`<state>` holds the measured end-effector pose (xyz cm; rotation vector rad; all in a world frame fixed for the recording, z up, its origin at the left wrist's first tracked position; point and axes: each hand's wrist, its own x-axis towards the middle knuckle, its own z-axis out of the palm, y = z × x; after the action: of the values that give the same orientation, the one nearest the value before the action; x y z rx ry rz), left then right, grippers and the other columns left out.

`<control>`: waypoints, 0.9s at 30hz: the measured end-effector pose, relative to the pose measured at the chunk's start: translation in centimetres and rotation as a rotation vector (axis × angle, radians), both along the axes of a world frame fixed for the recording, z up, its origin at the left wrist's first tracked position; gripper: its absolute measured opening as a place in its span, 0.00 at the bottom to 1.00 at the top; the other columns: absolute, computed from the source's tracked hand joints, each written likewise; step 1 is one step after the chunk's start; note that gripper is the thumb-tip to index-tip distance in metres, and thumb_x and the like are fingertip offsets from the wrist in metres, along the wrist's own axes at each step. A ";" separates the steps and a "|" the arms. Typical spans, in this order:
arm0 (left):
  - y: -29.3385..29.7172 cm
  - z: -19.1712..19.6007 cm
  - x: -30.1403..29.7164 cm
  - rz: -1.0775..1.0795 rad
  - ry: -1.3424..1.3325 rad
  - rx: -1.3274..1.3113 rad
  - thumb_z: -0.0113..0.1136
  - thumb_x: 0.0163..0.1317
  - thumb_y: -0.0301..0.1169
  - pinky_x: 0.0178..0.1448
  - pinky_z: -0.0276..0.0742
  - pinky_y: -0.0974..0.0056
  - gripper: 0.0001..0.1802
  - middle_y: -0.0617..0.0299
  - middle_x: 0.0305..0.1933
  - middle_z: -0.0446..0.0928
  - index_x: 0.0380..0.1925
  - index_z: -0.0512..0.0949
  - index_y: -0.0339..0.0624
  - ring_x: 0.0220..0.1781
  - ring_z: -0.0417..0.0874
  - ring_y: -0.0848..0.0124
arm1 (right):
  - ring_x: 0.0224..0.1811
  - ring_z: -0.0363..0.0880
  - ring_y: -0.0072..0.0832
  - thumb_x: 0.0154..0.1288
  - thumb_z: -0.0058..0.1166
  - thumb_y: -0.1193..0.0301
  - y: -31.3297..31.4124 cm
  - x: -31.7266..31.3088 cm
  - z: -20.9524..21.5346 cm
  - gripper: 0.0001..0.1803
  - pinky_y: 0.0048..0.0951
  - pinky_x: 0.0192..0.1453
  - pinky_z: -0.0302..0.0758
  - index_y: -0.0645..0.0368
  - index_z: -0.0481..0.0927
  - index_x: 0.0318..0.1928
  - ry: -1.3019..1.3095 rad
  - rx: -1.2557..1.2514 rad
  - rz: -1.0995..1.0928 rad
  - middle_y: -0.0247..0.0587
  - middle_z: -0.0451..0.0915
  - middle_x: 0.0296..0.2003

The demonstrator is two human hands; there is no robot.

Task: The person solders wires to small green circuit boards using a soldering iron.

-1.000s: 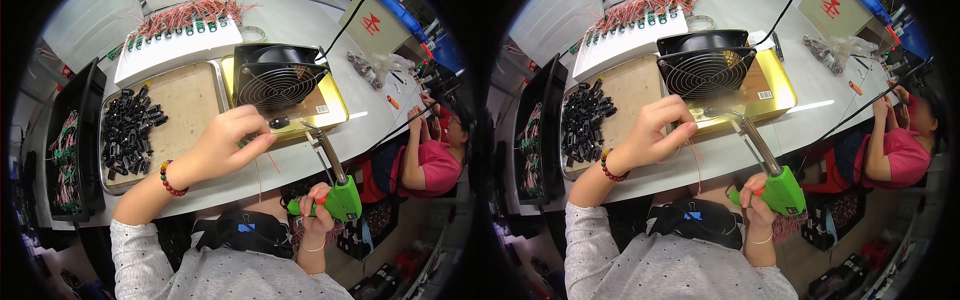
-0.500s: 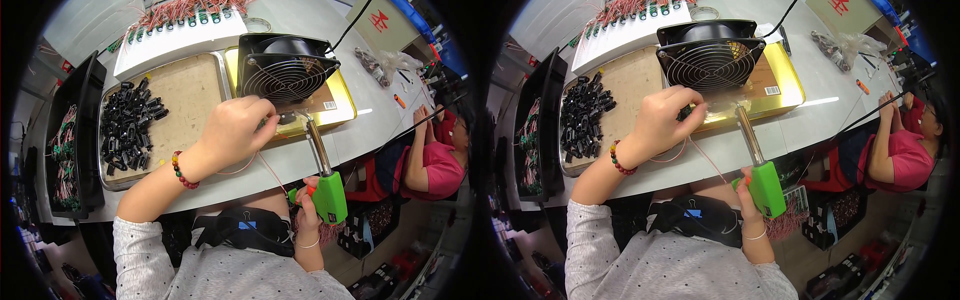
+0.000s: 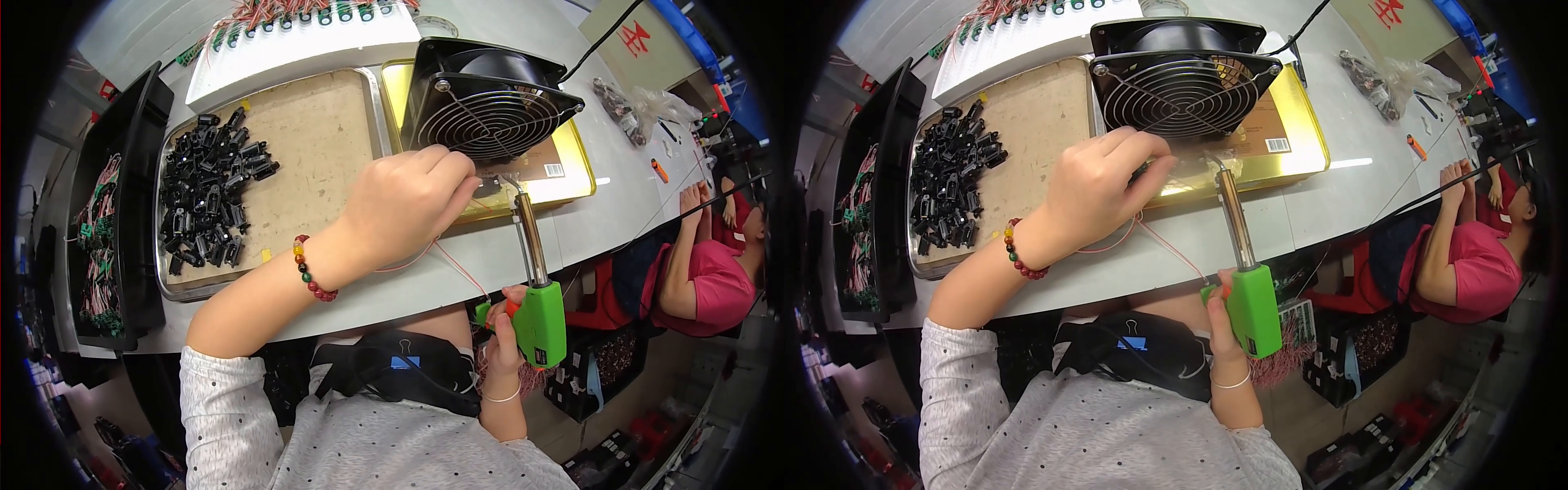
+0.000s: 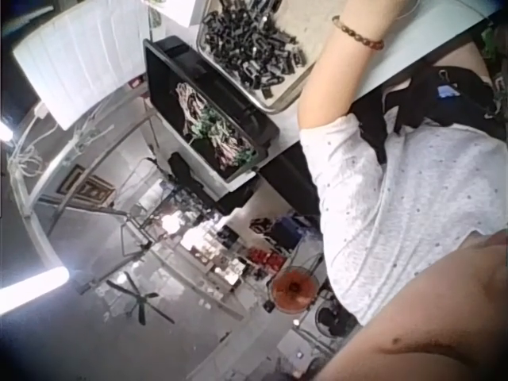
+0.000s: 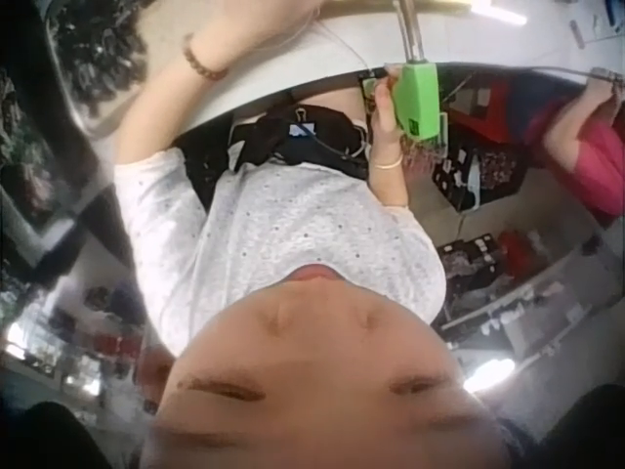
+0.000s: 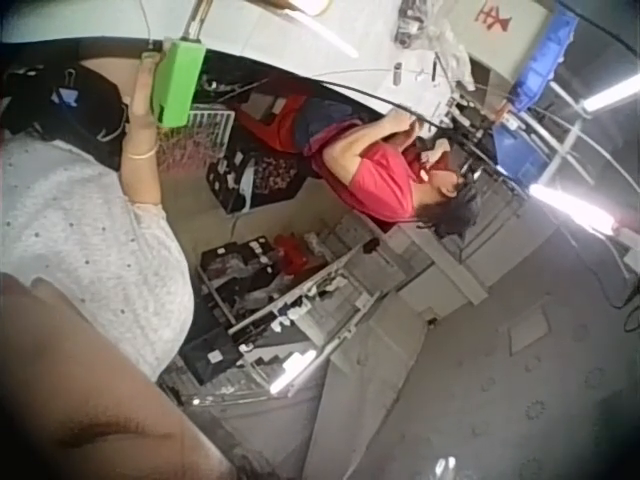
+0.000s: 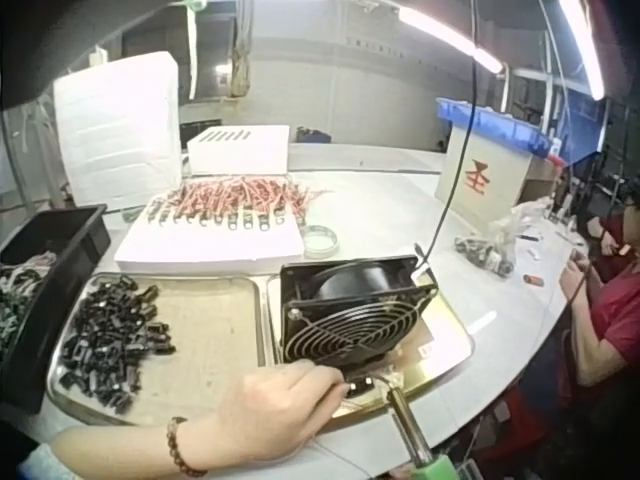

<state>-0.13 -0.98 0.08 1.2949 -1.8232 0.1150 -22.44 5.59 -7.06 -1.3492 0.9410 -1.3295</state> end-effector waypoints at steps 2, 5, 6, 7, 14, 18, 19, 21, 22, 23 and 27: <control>0.0 -0.1 0.0 0.005 -0.004 -0.010 0.60 0.49 0.27 0.21 0.70 0.66 0.04 0.61 0.21 0.74 0.22 0.74 0.41 0.19 0.75 0.66 | 0.21 0.64 0.21 0.52 0.52 0.73 0.1 -0.1 -0.3 0.17 0.21 0.26 0.65 0.67 0.68 0.43 0.036 -0.025 -0.006 0.46 0.68 0.39; 0.0 -0.2 0.1 0.007 -0.009 -0.012 0.60 0.50 0.27 0.21 0.70 0.66 0.04 0.61 0.21 0.74 0.22 0.74 0.41 0.19 0.75 0.66 | 0.20 0.64 0.20 0.52 0.52 0.73 0.2 -0.4 -0.6 0.17 0.21 0.26 0.64 0.67 0.68 0.43 0.046 -0.032 -0.007 0.46 0.68 0.39; 0.0 -0.2 0.1 0.006 -0.006 -0.021 0.60 0.50 0.27 0.21 0.70 0.66 0.04 0.61 0.21 0.74 0.22 0.74 0.41 0.19 0.75 0.66 | 0.20 0.64 0.20 0.52 0.52 0.73 0.3 -0.4 -0.6 0.17 0.21 0.26 0.64 0.67 0.68 0.43 0.046 -0.032 -0.005 0.46 0.68 0.39; 0.0 -0.2 0.1 0.003 -0.003 -0.030 0.59 0.50 0.27 0.21 0.70 0.66 0.04 0.61 0.21 0.74 0.22 0.74 0.41 0.19 0.75 0.66 | 0.21 0.64 0.20 0.52 0.52 0.74 0.3 -0.5 -0.5 0.17 0.21 0.26 0.64 0.67 0.68 0.43 0.052 -0.031 -0.001 0.46 0.68 0.39; 0.1 -0.3 0.1 0.007 -0.007 -0.034 0.59 0.50 0.27 0.21 0.71 0.66 0.04 0.61 0.21 0.74 0.22 0.74 0.41 0.19 0.76 0.66 | 0.22 0.64 0.20 0.52 0.51 0.75 0.7 -0.4 -0.8 0.17 0.21 0.26 0.64 0.67 0.68 0.44 0.065 -0.018 0.000 0.44 0.68 0.40; 0.2 -0.1 0.1 0.008 -0.014 -0.016 0.59 0.50 0.27 0.21 0.71 0.66 0.04 0.61 0.21 0.74 0.22 0.74 0.41 0.19 0.76 0.65 | 0.35 0.66 0.21 0.55 0.52 0.76 1.3 -0.8 -0.8 0.18 0.22 0.41 0.66 0.67 0.69 0.48 0.092 0.041 0.004 0.39 0.72 0.41; 0.2 -0.1 0.1 0.005 -0.008 -0.020 0.59 0.50 0.27 0.21 0.71 0.66 0.04 0.61 0.21 0.74 0.22 0.74 0.41 0.19 0.76 0.65 | 0.36 0.66 0.21 0.55 0.52 0.76 1.4 -0.8 -0.8 0.19 0.22 0.42 0.66 0.66 0.68 0.49 0.099 0.051 0.011 0.39 0.72 0.41; 0.1 -0.2 0.1 0.006 -0.006 -0.024 0.59 0.50 0.27 0.21 0.71 0.66 0.04 0.61 0.21 0.74 0.22 0.74 0.41 0.19 0.76 0.65 | 0.37 0.67 0.22 0.56 0.53 0.75 1.5 -0.8 -0.8 0.20 0.22 0.43 0.67 0.65 0.67 0.50 0.105 0.060 0.019 0.39 0.72 0.41; 0.1 -0.2 0.1 0.006 -0.004 -0.028 0.59 0.50 0.27 0.21 0.71 0.66 0.04 0.60 0.21 0.74 0.22 0.74 0.41 0.19 0.76 0.65 | 0.37 0.67 0.22 0.56 0.53 0.75 1.5 -0.8 -0.9 0.21 0.22 0.43 0.67 0.65 0.67 0.50 0.112 0.062 0.015 0.39 0.72 0.42; 0.1 -0.2 0.1 0.006 -0.004 -0.028 0.59 0.50 0.27 0.21 0.71 0.66 0.04 0.60 0.21 0.74 0.22 0.74 0.41 0.19 0.76 0.65 | 0.37 0.67 0.22 0.56 0.53 0.75 1.5 -0.8 -0.9 0.22 0.22 0.43 0.67 0.65 0.66 0.51 0.118 0.064 0.011 0.40 0.72 0.42; 0.2 -0.2 0.1 0.001 -0.004 -0.011 0.59 0.50 0.27 0.21 0.71 0.66 0.04 0.60 0.21 0.74 0.22 0.74 0.40 0.20 0.76 0.65 | 0.36 0.68 0.22 0.56 0.54 0.74 1.7 -0.7 -1.0 0.23 0.22 0.43 0.67 0.64 0.65 0.52 0.094 0.067 -0.002 0.40 0.72 0.42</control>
<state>-0.01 -0.77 -0.14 1.2893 -1.8230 0.1278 -23.11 7.26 -8.09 -1.3691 1.0419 -1.2347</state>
